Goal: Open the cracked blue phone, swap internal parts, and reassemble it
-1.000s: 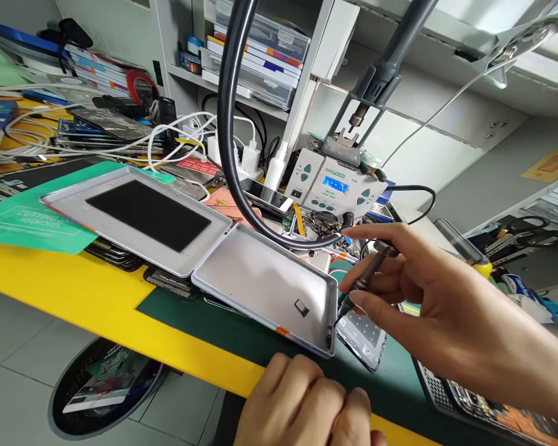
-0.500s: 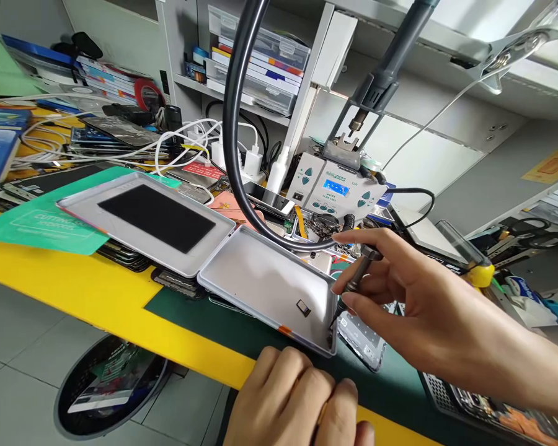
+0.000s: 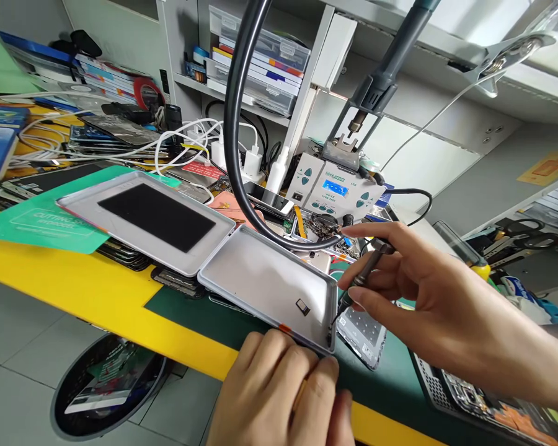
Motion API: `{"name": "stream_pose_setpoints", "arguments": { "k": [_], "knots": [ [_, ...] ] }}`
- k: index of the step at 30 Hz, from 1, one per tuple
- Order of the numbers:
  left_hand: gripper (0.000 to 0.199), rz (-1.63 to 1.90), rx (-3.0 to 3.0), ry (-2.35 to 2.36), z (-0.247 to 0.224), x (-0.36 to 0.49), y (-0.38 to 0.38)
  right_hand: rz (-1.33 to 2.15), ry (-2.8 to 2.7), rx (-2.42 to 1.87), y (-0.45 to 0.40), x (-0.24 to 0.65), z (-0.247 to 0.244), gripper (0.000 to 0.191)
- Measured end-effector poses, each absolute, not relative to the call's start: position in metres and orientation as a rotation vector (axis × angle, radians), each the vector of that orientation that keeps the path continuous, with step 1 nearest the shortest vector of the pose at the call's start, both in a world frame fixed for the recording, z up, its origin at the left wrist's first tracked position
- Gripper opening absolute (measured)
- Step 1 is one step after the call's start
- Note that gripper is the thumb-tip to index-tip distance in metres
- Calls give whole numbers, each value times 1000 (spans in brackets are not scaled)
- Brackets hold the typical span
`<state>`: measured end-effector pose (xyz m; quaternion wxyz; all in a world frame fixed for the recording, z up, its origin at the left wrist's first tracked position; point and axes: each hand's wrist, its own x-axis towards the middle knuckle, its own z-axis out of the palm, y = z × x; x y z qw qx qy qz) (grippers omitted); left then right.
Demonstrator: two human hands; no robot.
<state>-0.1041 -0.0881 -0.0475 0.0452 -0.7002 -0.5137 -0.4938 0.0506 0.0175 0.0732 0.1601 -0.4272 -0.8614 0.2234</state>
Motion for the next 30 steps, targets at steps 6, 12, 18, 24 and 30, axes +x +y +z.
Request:
{"name": "stream_pose_setpoints", "arguments": {
  "k": [6, 12, 18, 24, 30],
  "knots": [
    [9, -1565, -2070, -1684, -26, -98, -76, 811, -2343, -1120, 9, 58, 87, 47],
    [23, -1517, -2116, -1650, -25, -72, -73, 763, -2187, -1117, -12, 84, 106, 52],
    [21, -1584, -2251, -1498, -23, -38, -75, 785, -2066, -1166, -30, 127, 108, 55],
    [17, -1718, -2257, -1410, -12, -1, -80, 856, -1947, -1166, -45, 169, 104, 59],
    [20, -1589, -2398, -1382, -5, 19, -85, 781, -1927, -1208, -60, 203, 101, 56]
  ]
}}
